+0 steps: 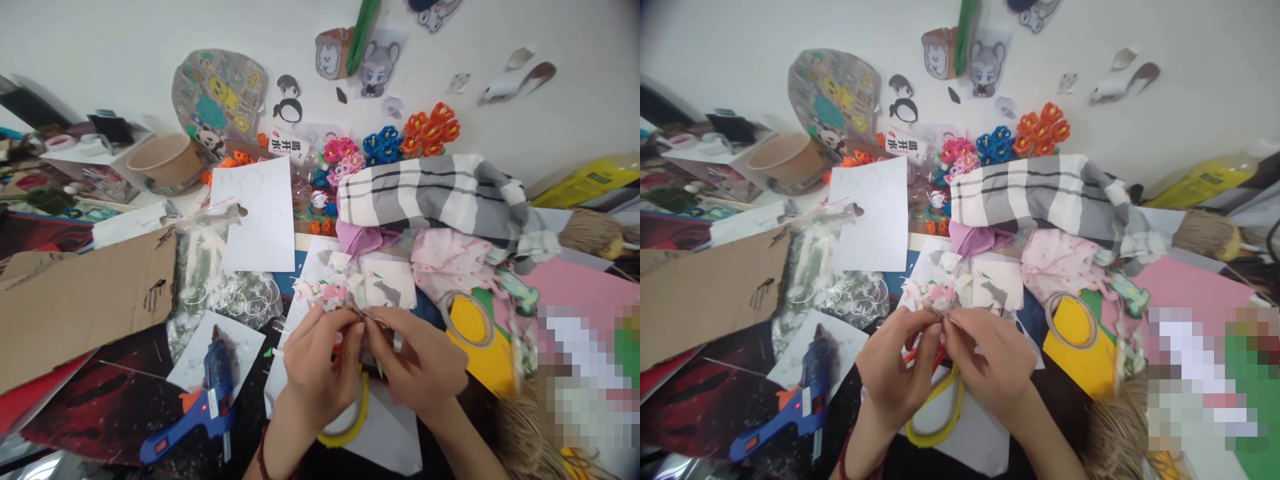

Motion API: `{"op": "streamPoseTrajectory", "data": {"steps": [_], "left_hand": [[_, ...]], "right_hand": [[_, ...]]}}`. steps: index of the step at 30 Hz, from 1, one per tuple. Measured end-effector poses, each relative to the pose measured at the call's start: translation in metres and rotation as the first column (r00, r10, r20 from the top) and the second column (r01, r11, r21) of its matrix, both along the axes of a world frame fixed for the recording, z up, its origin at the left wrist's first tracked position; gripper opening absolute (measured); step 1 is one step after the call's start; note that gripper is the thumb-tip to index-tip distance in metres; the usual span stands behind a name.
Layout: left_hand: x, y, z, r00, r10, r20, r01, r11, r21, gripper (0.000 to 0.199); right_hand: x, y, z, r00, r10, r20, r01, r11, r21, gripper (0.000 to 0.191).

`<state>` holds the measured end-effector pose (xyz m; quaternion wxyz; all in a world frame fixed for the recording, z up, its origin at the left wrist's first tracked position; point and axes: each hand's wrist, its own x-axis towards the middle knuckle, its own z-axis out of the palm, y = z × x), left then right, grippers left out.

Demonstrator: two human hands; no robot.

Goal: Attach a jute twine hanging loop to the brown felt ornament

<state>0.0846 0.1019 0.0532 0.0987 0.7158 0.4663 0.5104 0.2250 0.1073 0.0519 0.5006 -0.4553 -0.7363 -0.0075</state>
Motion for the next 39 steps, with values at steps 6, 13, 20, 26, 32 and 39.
{"op": "streamPoseTrajectory", "data": {"steps": [6,13,20,26,32,39], "left_hand": [[0.001,0.000,-0.001,0.999,-0.001,-0.037,0.002,0.999,0.044,0.011],[0.003,0.004,-0.008,0.994,0.047,-0.102,-0.030,0.986,0.163,0.012],[0.003,0.000,-0.006,0.990,0.071,-0.123,-0.052,0.987,0.149,0.012],[0.001,-0.004,-0.005,0.986,0.095,-0.136,-0.070,0.981,0.182,0.011],[0.001,-0.006,-0.003,0.987,0.076,-0.141,-0.055,0.988,0.147,0.011],[0.000,-0.005,-0.002,0.988,0.072,-0.138,-0.051,0.987,0.151,0.011]], "right_hand": [[-0.001,0.000,-0.004,0.993,0.002,-0.121,-0.018,0.991,-0.131,0.007],[-0.001,-0.001,-0.006,0.976,0.100,-0.193,-0.144,0.963,-0.229,0.010],[-0.005,-0.003,-0.012,0.953,0.055,-0.297,-0.138,0.954,-0.265,0.012],[-0.006,-0.002,-0.008,0.947,0.002,-0.322,-0.096,0.956,-0.277,0.013],[-0.006,0.000,-0.008,0.948,-0.008,-0.318,-0.076,0.965,-0.251,0.012],[-0.006,-0.001,-0.006,0.952,-0.001,-0.305,-0.081,0.963,-0.258,0.010]]}}
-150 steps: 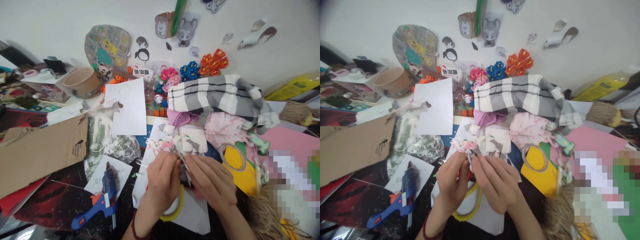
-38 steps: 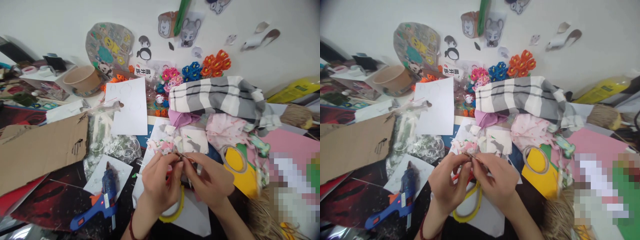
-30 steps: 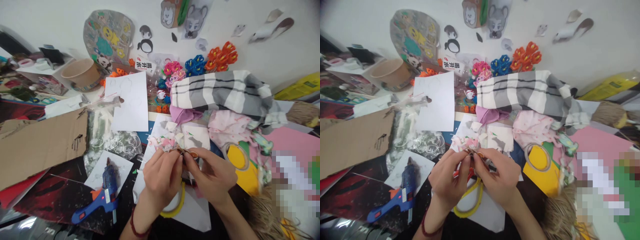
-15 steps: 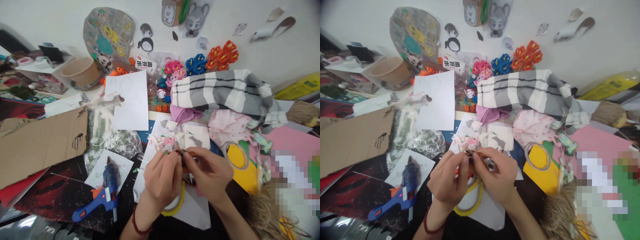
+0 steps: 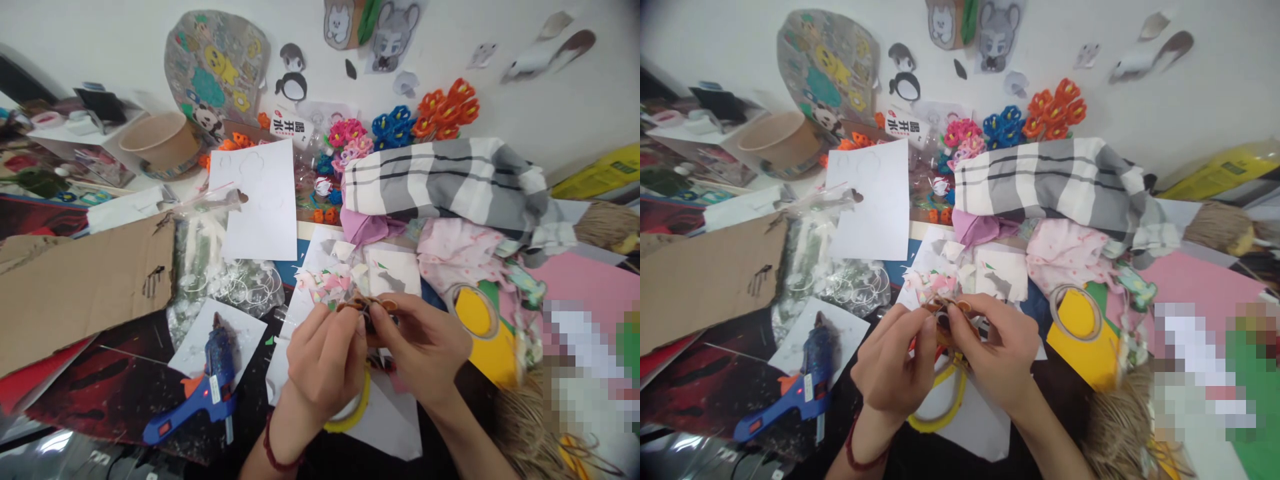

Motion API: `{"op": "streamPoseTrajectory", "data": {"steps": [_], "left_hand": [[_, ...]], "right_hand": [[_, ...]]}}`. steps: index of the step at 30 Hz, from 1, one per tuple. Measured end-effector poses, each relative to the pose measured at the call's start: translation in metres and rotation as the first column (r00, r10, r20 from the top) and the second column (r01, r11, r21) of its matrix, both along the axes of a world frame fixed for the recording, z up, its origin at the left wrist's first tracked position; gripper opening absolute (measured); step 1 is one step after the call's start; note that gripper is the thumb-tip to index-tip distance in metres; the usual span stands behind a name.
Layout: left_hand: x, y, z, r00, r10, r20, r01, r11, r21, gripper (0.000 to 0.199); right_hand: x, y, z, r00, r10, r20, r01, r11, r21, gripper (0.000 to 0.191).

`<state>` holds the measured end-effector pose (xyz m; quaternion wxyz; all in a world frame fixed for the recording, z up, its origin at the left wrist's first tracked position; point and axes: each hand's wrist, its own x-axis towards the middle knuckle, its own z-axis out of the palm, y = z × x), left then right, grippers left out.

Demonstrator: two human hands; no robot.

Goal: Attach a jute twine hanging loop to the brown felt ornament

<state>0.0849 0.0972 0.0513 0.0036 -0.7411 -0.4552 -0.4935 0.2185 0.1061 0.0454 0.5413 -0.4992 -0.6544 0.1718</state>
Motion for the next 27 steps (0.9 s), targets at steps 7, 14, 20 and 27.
{"op": "streamPoseTrajectory", "data": {"steps": [7,14,20,27], "left_hand": [[0.0012,-0.0002,-0.0002,1.000,0.005,-0.013,-0.005,1.000,0.005,0.011],[0.0020,0.0003,-0.0038,0.998,0.059,-0.014,-0.059,0.997,0.040,0.011],[0.0016,0.0016,-0.0035,0.997,0.055,-0.057,-0.052,0.997,0.050,0.009],[-0.0003,0.0020,-0.0016,1.000,-0.006,-0.026,0.006,1.000,0.012,0.012]], "right_hand": [[-0.0005,0.0006,0.0010,1.000,-0.001,-0.006,0.001,1.000,0.000,0.011],[0.0006,0.0003,-0.0005,1.000,-0.014,0.020,0.014,1.000,0.007,0.008],[0.0019,0.0000,-0.0026,0.998,0.036,0.046,-0.036,0.999,-0.003,0.010],[0.0038,0.0004,-0.0015,0.991,0.085,0.105,-0.086,0.996,0.011,0.014]]}}
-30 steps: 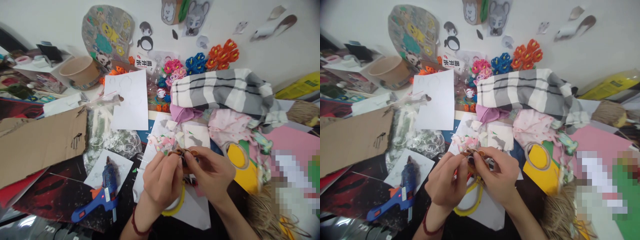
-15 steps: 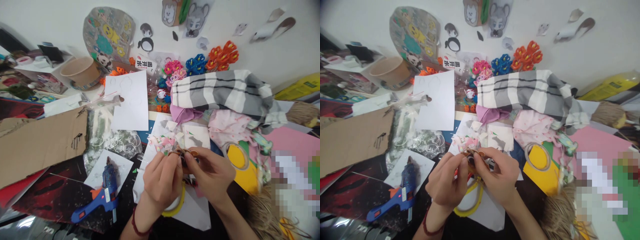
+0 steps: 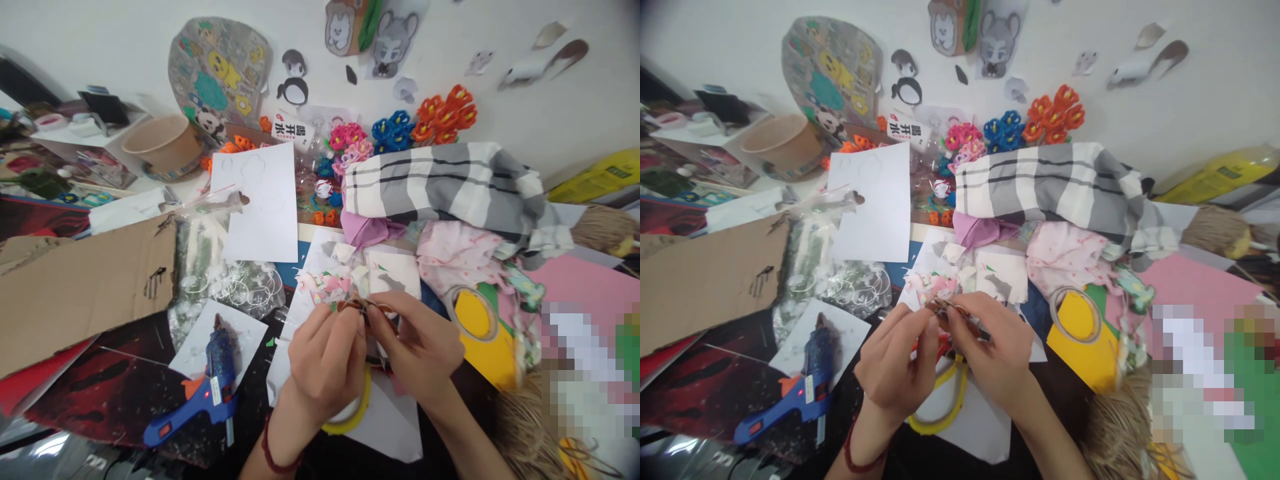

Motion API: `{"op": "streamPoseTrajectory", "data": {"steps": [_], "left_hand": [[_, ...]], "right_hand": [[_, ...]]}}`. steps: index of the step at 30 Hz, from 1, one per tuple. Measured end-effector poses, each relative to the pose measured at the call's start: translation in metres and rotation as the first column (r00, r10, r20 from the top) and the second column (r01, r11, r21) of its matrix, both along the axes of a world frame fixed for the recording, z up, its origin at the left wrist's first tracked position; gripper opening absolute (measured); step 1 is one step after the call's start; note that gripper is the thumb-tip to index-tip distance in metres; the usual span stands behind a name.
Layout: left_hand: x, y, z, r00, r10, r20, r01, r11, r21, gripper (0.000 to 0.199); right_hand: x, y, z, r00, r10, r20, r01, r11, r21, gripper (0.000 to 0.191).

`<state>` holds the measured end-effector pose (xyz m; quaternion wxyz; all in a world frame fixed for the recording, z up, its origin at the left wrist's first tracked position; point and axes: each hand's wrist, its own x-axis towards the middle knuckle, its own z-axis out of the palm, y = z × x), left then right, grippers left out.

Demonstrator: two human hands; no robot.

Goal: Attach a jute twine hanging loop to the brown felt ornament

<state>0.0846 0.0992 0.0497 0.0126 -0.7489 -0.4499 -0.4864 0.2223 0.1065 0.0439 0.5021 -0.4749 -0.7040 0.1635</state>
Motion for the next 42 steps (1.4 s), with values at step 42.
{"op": "streamPoseTrajectory", "data": {"steps": [42], "left_hand": [[0.008,0.001,-0.008,0.993,0.068,0.095,-0.085,0.978,0.189,0.013]], "right_hand": [[-0.006,0.003,-0.012,0.991,-0.036,-0.127,0.038,0.999,0.015,0.009]]}}
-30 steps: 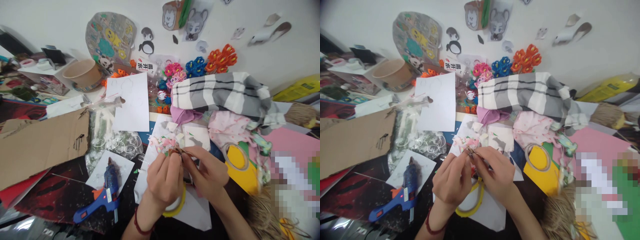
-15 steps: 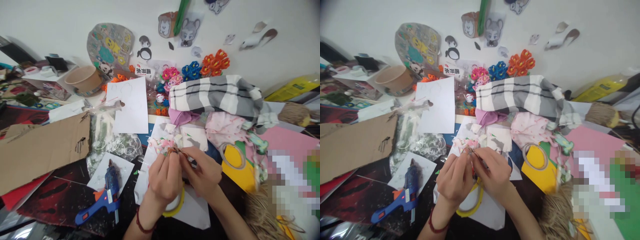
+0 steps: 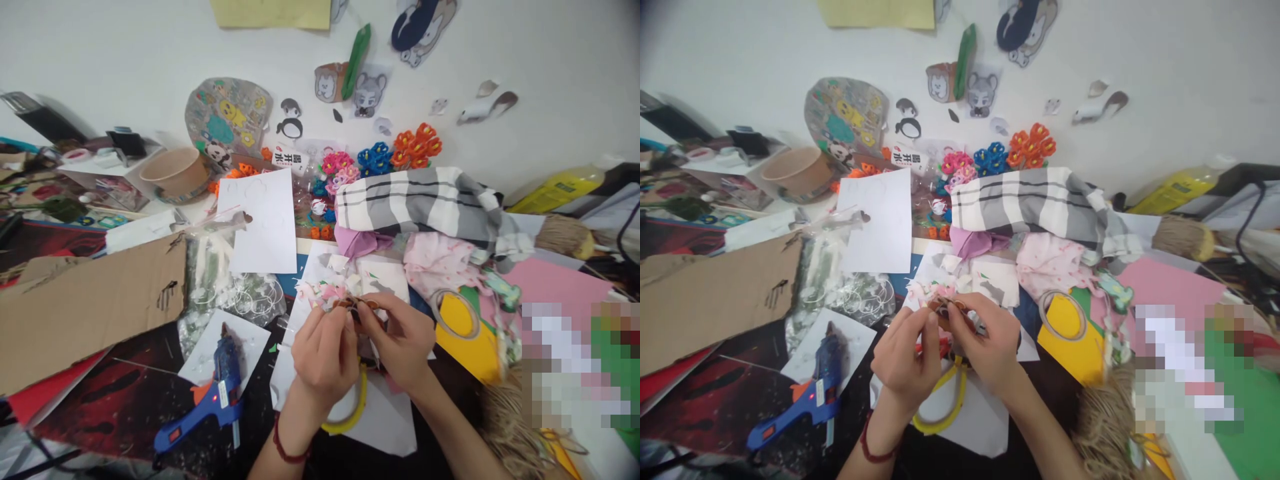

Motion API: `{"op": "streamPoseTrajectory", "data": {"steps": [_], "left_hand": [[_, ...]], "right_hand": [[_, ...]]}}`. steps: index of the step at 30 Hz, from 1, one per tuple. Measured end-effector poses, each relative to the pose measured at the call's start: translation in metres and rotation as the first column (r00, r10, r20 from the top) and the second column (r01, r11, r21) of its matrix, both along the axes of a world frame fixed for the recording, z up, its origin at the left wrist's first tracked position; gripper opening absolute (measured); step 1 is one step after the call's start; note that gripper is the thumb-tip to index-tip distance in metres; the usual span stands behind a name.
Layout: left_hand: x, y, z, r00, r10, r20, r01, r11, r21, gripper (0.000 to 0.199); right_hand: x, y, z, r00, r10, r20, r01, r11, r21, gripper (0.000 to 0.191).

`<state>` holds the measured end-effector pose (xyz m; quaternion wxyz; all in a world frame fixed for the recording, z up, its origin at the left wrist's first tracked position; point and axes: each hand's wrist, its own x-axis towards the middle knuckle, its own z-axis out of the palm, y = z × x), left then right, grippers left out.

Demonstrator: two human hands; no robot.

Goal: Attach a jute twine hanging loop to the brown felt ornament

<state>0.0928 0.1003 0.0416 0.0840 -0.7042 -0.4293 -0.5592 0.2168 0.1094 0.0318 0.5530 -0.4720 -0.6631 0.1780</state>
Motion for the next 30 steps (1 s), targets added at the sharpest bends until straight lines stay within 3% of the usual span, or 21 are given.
{"op": "streamPoseTrajectory", "data": {"steps": [22,30], "left_hand": [[0.0007,0.0006,0.0009,0.999,-0.013,-0.044,0.011,1.000,-0.029,0.013],[-0.0025,-0.0003,0.0018,0.999,-0.045,-0.021,0.042,0.994,-0.097,0.018]], "right_hand": [[-0.0009,-0.0025,0.0042,0.997,-0.005,0.082,0.000,0.998,0.067,0.015],[0.0030,0.0014,-0.0036,0.968,-0.038,0.248,-0.039,0.954,0.298,0.027]]}}
